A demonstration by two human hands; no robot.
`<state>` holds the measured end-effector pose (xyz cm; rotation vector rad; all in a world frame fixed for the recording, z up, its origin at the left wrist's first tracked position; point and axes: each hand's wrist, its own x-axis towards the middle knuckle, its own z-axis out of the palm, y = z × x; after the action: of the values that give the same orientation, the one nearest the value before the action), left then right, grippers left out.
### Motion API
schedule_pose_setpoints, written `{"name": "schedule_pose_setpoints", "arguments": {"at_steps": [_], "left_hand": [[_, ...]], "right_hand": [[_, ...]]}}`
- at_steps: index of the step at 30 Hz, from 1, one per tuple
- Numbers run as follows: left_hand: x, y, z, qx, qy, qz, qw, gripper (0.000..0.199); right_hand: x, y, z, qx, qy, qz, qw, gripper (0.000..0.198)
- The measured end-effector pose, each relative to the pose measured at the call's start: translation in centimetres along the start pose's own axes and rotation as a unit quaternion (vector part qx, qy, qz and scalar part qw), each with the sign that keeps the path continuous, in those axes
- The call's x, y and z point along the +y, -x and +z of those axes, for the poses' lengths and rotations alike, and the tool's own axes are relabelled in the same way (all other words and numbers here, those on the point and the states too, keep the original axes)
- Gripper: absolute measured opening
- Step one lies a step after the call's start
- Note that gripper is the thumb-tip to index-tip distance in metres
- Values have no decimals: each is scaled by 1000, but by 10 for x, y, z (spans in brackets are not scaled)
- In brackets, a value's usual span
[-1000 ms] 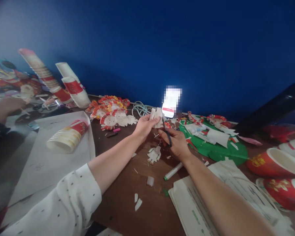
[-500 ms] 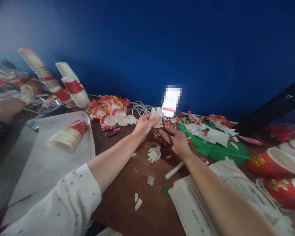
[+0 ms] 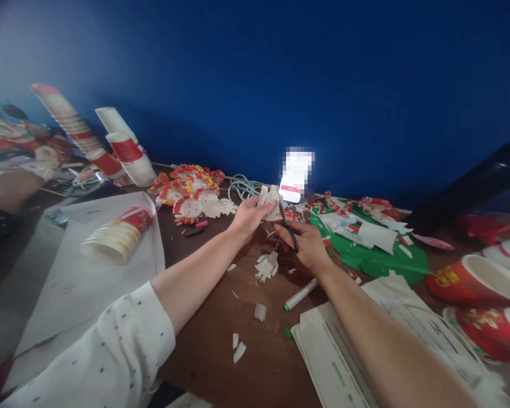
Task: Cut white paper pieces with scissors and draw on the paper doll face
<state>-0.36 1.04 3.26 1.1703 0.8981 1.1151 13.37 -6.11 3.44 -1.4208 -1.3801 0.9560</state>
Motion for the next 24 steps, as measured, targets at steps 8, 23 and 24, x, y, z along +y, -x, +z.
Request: {"name": "schedule_pose_setpoints", "arguments": {"at_steps": [8,23,24], "left_hand": [[1,4,3,-2,7,-6,1000,27],[1,-4,-3,-37,9,-2,999,23],[1,-5,-4,-41,9,-3,999,24]], "right_hand": [[3,-1,2,-12,-22,-9,1000,37],[-4,-1,-5,-18,15,-15,1000,39],[-3,-2,-6,-20,14,-14,1000,38]]}}
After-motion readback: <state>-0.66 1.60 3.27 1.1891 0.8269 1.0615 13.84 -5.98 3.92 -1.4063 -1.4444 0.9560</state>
